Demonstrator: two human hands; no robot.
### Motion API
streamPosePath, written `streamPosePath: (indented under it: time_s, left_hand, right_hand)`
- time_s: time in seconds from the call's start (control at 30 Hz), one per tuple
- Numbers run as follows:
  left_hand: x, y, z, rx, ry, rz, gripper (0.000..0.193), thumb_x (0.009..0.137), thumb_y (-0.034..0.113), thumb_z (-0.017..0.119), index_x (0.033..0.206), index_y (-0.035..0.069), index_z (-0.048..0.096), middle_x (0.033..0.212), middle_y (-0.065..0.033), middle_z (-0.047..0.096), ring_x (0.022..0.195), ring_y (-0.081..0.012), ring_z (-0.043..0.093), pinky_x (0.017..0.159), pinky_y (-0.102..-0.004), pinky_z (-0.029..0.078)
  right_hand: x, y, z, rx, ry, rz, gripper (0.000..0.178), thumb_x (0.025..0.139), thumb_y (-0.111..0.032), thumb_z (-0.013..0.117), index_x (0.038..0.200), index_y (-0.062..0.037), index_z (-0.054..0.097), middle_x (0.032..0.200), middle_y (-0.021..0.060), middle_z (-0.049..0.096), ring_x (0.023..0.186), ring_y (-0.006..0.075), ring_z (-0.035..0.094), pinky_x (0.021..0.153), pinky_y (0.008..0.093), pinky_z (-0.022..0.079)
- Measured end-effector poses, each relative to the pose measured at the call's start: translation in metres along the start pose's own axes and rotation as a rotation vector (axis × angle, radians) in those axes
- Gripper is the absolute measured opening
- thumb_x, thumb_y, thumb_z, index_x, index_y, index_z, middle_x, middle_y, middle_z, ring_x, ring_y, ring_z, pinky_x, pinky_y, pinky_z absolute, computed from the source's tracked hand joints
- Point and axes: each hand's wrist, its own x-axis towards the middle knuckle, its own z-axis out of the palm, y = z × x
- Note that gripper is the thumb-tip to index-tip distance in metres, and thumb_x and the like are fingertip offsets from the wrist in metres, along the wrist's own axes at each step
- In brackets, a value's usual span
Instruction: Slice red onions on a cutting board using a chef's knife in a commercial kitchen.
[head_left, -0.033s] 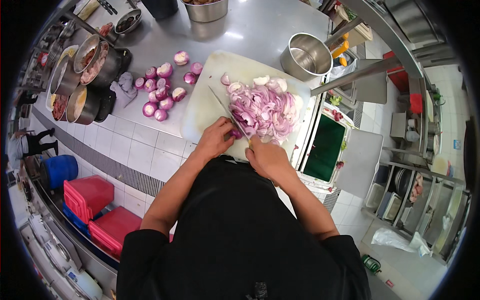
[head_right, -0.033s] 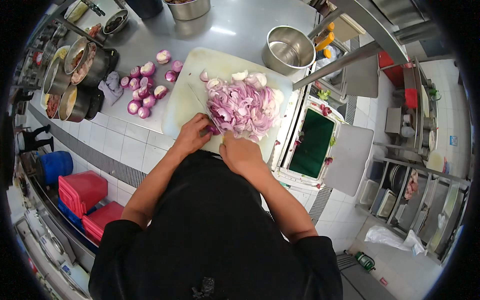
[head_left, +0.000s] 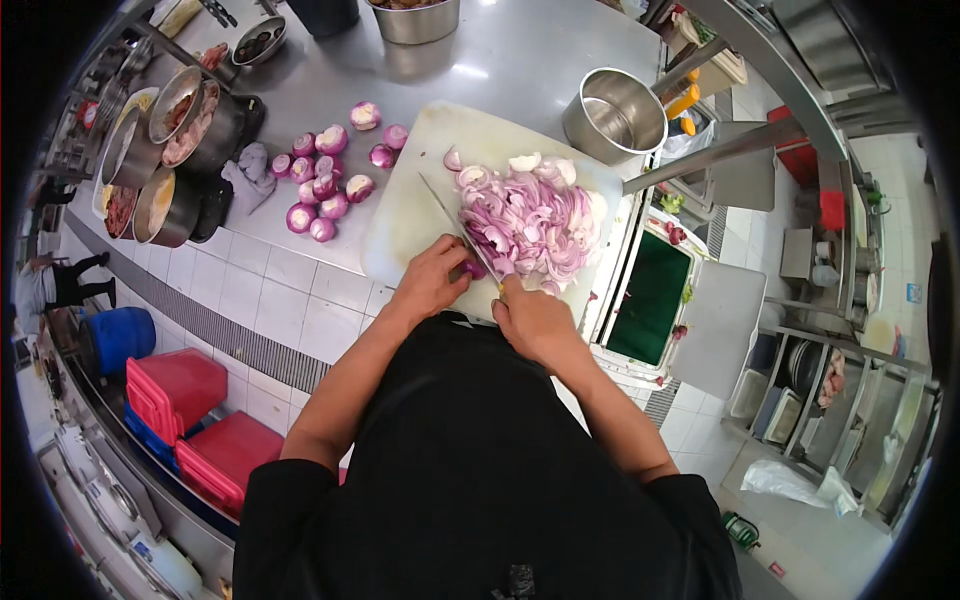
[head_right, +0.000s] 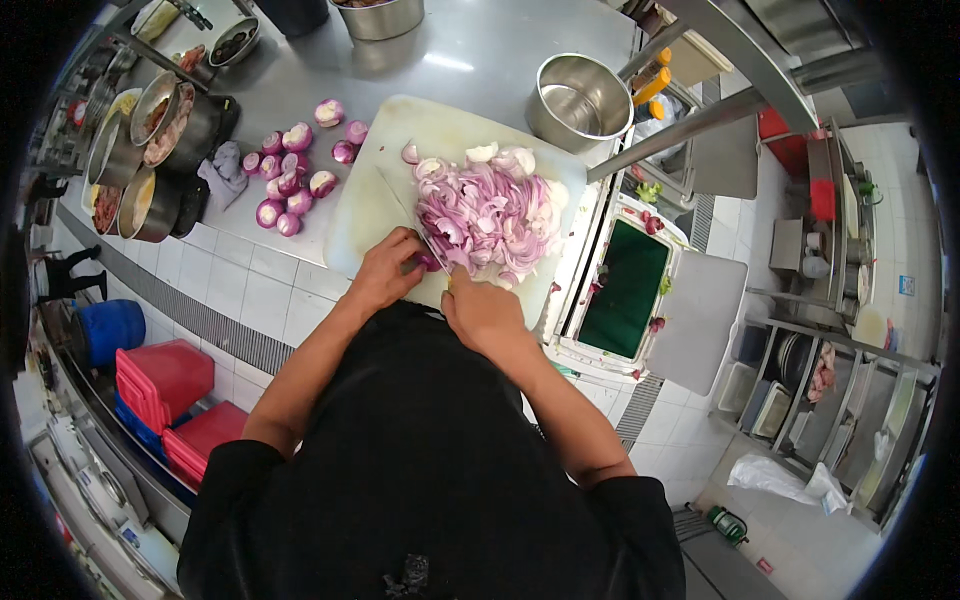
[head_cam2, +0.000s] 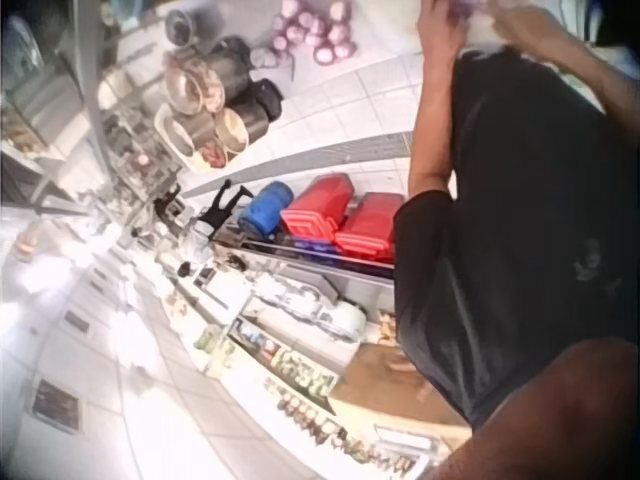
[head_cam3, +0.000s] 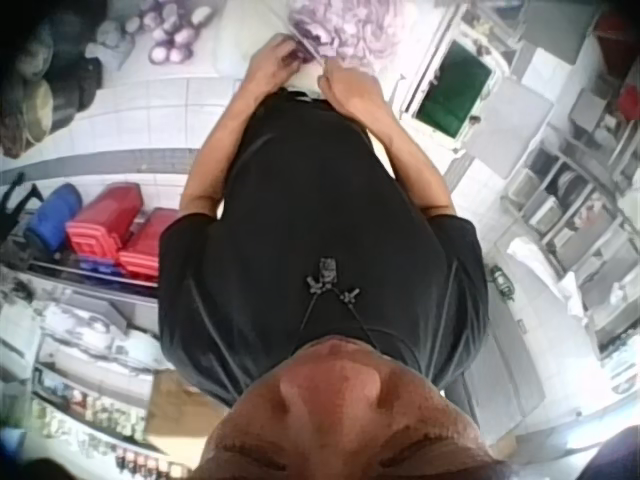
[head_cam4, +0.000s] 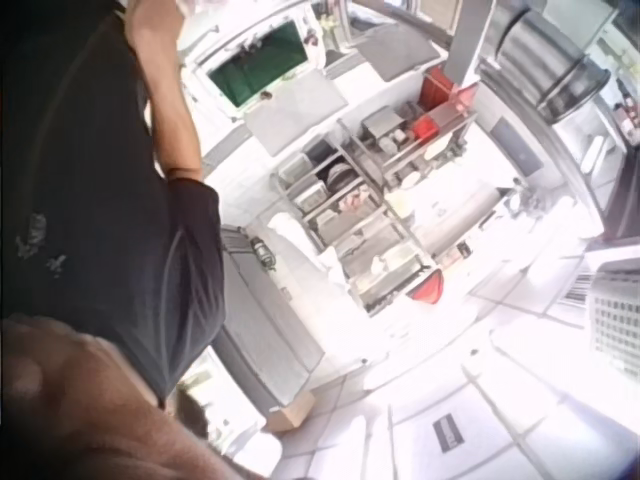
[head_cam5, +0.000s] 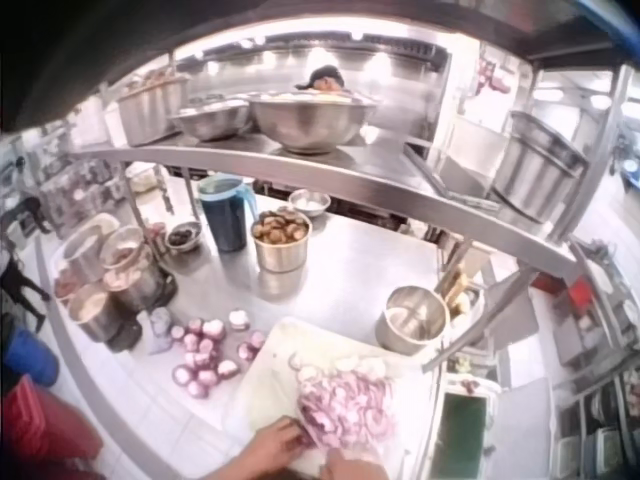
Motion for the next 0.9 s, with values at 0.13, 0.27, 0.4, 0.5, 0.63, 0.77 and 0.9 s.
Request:
streamPosePath:
  time_s: [0.13,0.27,0.4,0.5,0.63,0.77,0.9]
  left_hand:
    - [0.002,0.005,-0.001,-0.068,0.001,-0.030,0.031,0.082,0.005,0.075,0.112,0.007,0.067,0.116,-0.0094,0.062,0.096,-0.0294,0.067,0.083,-0.0384,0.056]
    - [-0.002,0.002,-0.001,-0.008,0.021,-0.016,0.029,0.083,0.009,0.076,0.111,0.006,0.066,0.116,-0.0111,0.062,0.101,-0.0332,0.067,0.086,-0.0411,0.056]
    - [0.001,0.003,-0.001,-0.038,0.028,0.020,0.028,0.084,0.009,0.076,0.110,0.006,0.066,0.115,-0.0117,0.063,0.101,-0.0320,0.067,0.086,-0.0395,0.056]
    - [0.006,0.004,-0.009,0.183,0.047,0.204,0.029,0.085,0.012,0.076,0.111,0.006,0.066,0.115,-0.0116,0.066,0.100,-0.0329,0.068,0.080,-0.0411,0.057]
    - [0.014,0.019,-0.018,0.315,-0.184,0.070,0.030,0.085,0.012,0.075,0.113,0.007,0.065,0.114,-0.0114,0.069,0.099,-0.0326,0.069,0.077,-0.0417,0.056]
    - [0.001,0.027,-0.014,-0.067,-0.117,-0.597,0.034,0.085,0.009,0.072,0.118,0.006,0.065,0.108,-0.0115,0.067,0.098,-0.0311,0.067,0.079,-0.0400,0.055]
    - [-0.020,0.010,-0.022,-0.215,0.039,-0.136,0.035,0.083,0.006,0.073,0.118,0.005,0.067,0.113,-0.0133,0.062,0.098,-0.0314,0.066,0.084,-0.0403,0.055]
  right_hand:
    - [0.016,0.005,0.017,0.040,0.076,-0.037,0.032,0.102,-0.030,0.056,0.115,-0.0013,0.052,0.081,0.0245,0.072,0.078,0.0464,0.072,0.072,0.0607,0.053]
    - [0.006,-0.008,-0.015,-0.020,-0.025,-0.026,0.031,0.102,-0.030,0.056,0.115,-0.0020,0.052,0.081,0.0255,0.072,0.079,0.0474,0.072,0.073,0.0607,0.053]
    - [0.013,0.008,0.024,0.051,0.010,0.039,0.032,0.101,-0.031,0.057,0.115,-0.0028,0.052,0.083,0.0256,0.072,0.080,0.0472,0.072,0.073,0.0595,0.054]
    - [0.021,0.013,0.025,0.046,0.056,0.015,0.033,0.101,-0.033,0.058,0.117,-0.0037,0.052,0.083,0.0254,0.072,0.081,0.0467,0.072,0.072,0.0591,0.054]
    - [0.024,0.025,0.020,0.018,0.071,-0.003,0.035,0.101,-0.035,0.059,0.119,-0.0050,0.053,0.084,0.0253,0.072,0.081,0.0464,0.072,0.073,0.0591,0.054]
    - [0.021,0.023,0.020,0.049,0.060,0.009,0.036,0.101,-0.035,0.059,0.120,-0.0046,0.053,0.085,0.0261,0.072,0.082,0.0470,0.072,0.074,0.0593,0.054]
    - [0.015,0.021,0.016,0.161,0.036,0.021,0.036,0.101,-0.035,0.059,0.119,-0.0034,0.054,0.087,0.0281,0.072,0.084,0.0488,0.070,0.076,0.0599,0.053]
